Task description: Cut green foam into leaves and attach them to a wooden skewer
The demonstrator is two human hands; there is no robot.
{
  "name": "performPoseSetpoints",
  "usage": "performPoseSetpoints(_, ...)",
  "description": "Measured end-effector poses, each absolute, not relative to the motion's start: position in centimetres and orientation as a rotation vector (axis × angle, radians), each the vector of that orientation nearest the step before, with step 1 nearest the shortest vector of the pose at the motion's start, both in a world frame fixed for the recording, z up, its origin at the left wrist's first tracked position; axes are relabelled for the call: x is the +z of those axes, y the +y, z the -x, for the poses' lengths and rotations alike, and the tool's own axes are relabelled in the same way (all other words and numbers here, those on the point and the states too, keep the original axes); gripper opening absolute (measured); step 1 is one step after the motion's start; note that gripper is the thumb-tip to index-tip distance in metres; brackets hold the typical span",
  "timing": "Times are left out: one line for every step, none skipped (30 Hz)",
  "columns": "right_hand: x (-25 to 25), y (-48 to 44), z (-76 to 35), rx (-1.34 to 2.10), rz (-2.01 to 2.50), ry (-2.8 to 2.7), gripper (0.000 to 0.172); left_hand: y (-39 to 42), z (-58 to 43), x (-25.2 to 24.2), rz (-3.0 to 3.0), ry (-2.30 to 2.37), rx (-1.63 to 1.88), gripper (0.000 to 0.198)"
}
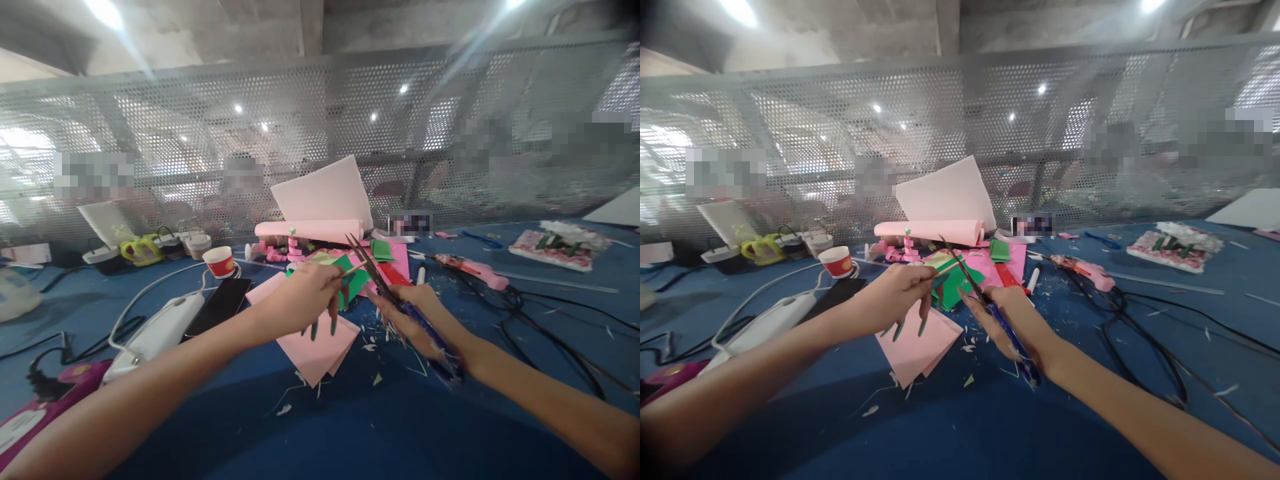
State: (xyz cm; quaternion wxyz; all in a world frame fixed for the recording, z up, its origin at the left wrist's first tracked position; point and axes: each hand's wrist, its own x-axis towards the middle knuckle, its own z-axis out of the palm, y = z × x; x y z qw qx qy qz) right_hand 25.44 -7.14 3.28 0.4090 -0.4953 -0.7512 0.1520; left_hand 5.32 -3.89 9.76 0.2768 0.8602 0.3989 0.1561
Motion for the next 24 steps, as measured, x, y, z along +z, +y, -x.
performPoseSetpoints(3.4,-7.2,-25.5,0.366,1.255,-1.899,0.042,-3.7,-5.2,9.9,-2.197,1.015,0.382,0.027)
performPoseSetpoints(3.4,-7.2,-25.5,0.347,1.262,-1.907,0.041,-3.4,-5.1,10.1,-2.079,0.945,0.343,0.027)
performPoseSetpoints(3.5,-7.2,-25.5,0.325,1.265,-1.918,0.04,-3.1,-4.9,10.3,-1.951,0.864,0.301,0.028)
performPoseSetpoints(3.6,-7.3,-25.6,0.304,1.264,-1.931,0.039,-2.8,-4.7,10.4,-1.812,0.779,0.264,0.027)
performPoseSetpoints(3.6,-7.3,-25.6,0.282,1.259,-1.944,0.039,-2.4,-4.5,10.5,-1.692,0.702,0.233,0.027)
performPoseSetpoints(3.7,-7.3,-25.6,0.264,1.252,-1.958,0.038,-2.1,-4.3,10.6,-1.603,0.645,0.204,0.027)
performPoseSetpoints(3.8,-7.4,-25.6,0.248,1.247,-1.97,0.038,-1.8,-4.1,10.7,-1.53,0.606,0.178,0.027)
performPoseSetpoints(3.8,-7.4,-25.7,0.24,1.241,-1.978,0.038,-1.6,-4.0,10.7,-1.462,0.579,0.155,0.026)
performPoseSetpoints(3.9,-7.4,-25.7,0.239,1.234,-1.984,0.039,-1.4,-3.9,10.7,-1.392,0.562,0.14,0.025)
performPoseSetpoints(3.9,-7.4,-25.7,0.239,1.229,-1.985,0.039,-1.3,-3.8,10.8,-1.321,0.555,0.13,0.024)
performPoseSetpoints(4.0,-7.5,-25.7,0.235,1.223,-1.985,0.04,-1.3,-3.8,10.8,-1.25,0.551,0.13,0.024)
performPoseSetpoints(4.0,-7.5,-25.7,0.229,1.216,-1.982,0.04,-1.2,-3.7,10.8,-1.189,0.545,0.139,0.022)
performPoseSetpoints(4.0,-7.5,-25.7,0.225,1.209,-1.976,0.04,-1.2,-3.7,10.8,-1.144,0.538,0.146,0.021)
performPoseSetpoints(4.0,-7.5,-25.7,0.221,1.202,-1.972,0.039,-1.2,-3.7,10.8,-1.116,0.534,0.143,0.02)
performPoseSetpoints(4.0,-7.5,-25.7,0.219,1.198,-1.97,0.038,-1.2,-3.7,10.8,-1.103,0.536,0.13,0.02)
performPoseSetpoints(4.0,-7.4,-25.7,0.22,1.197,-1.971,0.038,-1.2,-3.7,10.7,-1.104,0.54,0.111,0.019)
performPoseSetpoints(3.9,-7.4,-25.6,0.226,1.2,-1.971,0.037,-1.1,-3.7,10.7,-1.114,0.543,0.095,0.018)
performPoseSetpoints(3.9,-7.4,-25.6,0.235,1.207,-1.967,0.037,-1.1,-3.8,10.6,-1.132,0.546,0.087,0.017)
performPoseSetpoints(3.8,-7.3,-25.6,0.25,1.219,-1.961,0.037,-1.0,-3.8,10.5,-1.155,0.547,0.089,0.016)
performPoseSetpoints(3.7,-7.2,-25.6,0.269,1.236,-1.95,0.038,-0.9,-3.9,10.4,-1.182,0.548,0.1,0.015)
performPoseSetpoints(3.7,-7.1,-25.6,0.296,1.256,-1.938,0.038,-0.9,-4.0,10.3,-1.207,0.554,0.111,0.015)
performPoseSetpoints(3.6,-7.1,-25.6,0.321,1.276,-1.928,0.039,-0.8,-4.0,10.2,-1.232,0.564,0.122,0.015)
performPoseSetpoints(3.5,-7.0,-25.6,0.341,1.296,-1.923,0.039,-0.8,-4.1,10.1,-1.253,0.574,0.128,0.016)
performPoseSetpoints(3.4,-6.9,-25.7,0.352,1.314,-1.921,0.039,-0.7,-4.2,10.0,-1.273,0.58,0.134,0.018)
